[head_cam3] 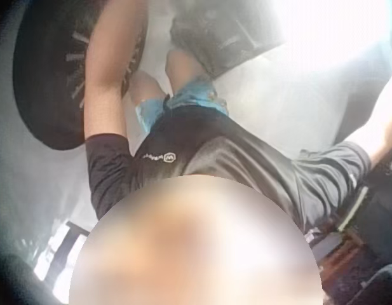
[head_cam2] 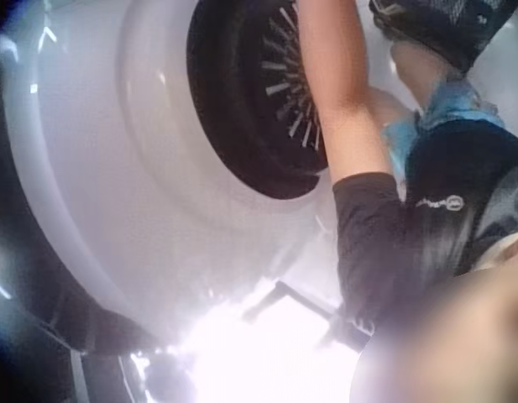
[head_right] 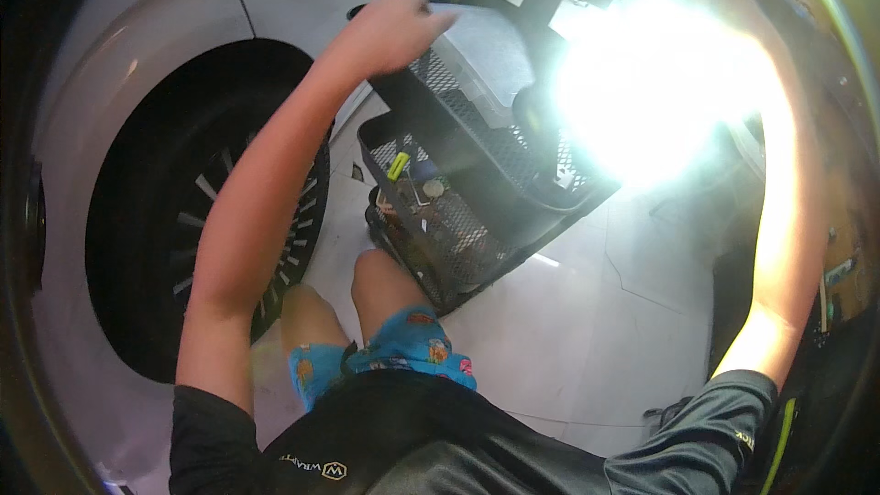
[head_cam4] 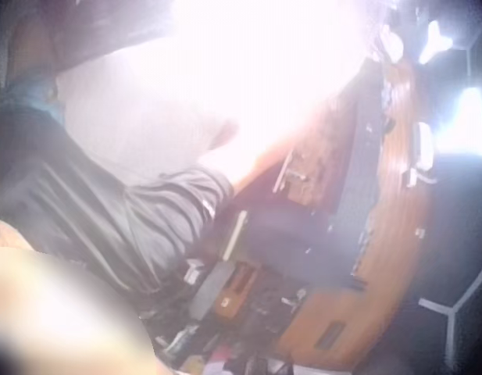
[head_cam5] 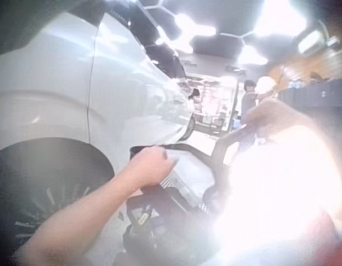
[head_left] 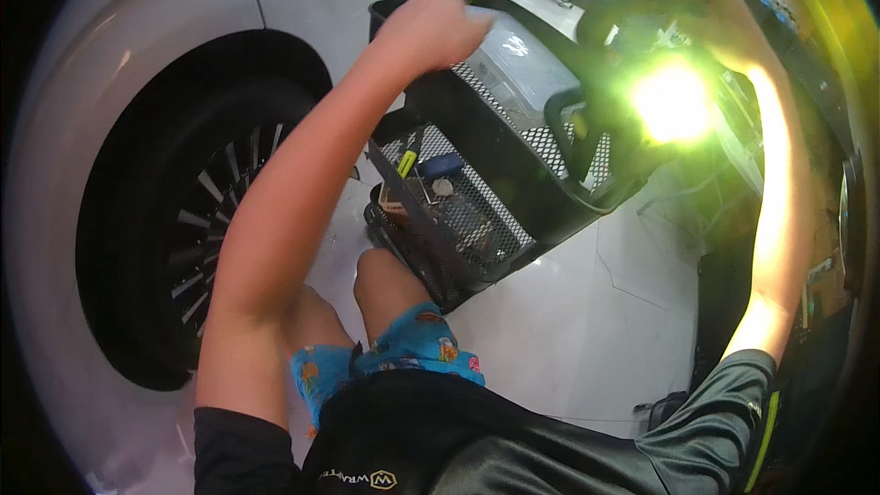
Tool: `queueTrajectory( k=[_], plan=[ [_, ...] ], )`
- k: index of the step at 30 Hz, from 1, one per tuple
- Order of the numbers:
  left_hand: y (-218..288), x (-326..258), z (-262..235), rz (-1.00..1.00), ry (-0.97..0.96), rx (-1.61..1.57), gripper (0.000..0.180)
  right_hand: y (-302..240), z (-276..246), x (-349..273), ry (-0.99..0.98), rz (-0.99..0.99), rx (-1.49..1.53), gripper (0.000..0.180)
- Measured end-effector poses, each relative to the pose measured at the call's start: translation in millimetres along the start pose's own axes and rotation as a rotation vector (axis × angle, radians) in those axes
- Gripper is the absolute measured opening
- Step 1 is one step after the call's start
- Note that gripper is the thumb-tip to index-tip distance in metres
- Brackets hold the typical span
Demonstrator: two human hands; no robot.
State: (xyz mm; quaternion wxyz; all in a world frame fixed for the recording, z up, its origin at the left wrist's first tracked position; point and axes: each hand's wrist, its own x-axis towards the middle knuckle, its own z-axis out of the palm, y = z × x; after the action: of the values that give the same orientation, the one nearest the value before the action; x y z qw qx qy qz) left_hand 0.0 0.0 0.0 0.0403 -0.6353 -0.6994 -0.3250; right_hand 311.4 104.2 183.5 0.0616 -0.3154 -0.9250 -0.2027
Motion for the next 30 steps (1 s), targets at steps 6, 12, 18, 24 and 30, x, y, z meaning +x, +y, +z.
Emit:
queueTrajectory(
  k=[6, 12, 18, 24, 30],
  plan=[
    [-3, 75, 82, -0.242, -0.196, -0.122, 0.059, 7, 8, -48, 0.059, 0.043, -0.022, 0.037],
    [-49, 153, 146, -0.399, 0.073, -0.207, 0.059, -23, 37, -141, 0.083, 0.178, 0.056, 0.034],
    [-55, 165, 155, -0.349, 0.112, -0.357, 0.06, -70, 63, -247, 0.114, 0.339, 0.198, 0.03],
    [-43, 138, 113, -0.278, 0.107, -0.537, 0.061, -135, 87, -322, 0.15, 0.428, 0.365, 0.027],
    [-34, 127, 60, -0.187, 0.062, -0.85, 0.064, -191, 121, -324, 0.148, 0.317, 0.551, 0.025]
  ],
)
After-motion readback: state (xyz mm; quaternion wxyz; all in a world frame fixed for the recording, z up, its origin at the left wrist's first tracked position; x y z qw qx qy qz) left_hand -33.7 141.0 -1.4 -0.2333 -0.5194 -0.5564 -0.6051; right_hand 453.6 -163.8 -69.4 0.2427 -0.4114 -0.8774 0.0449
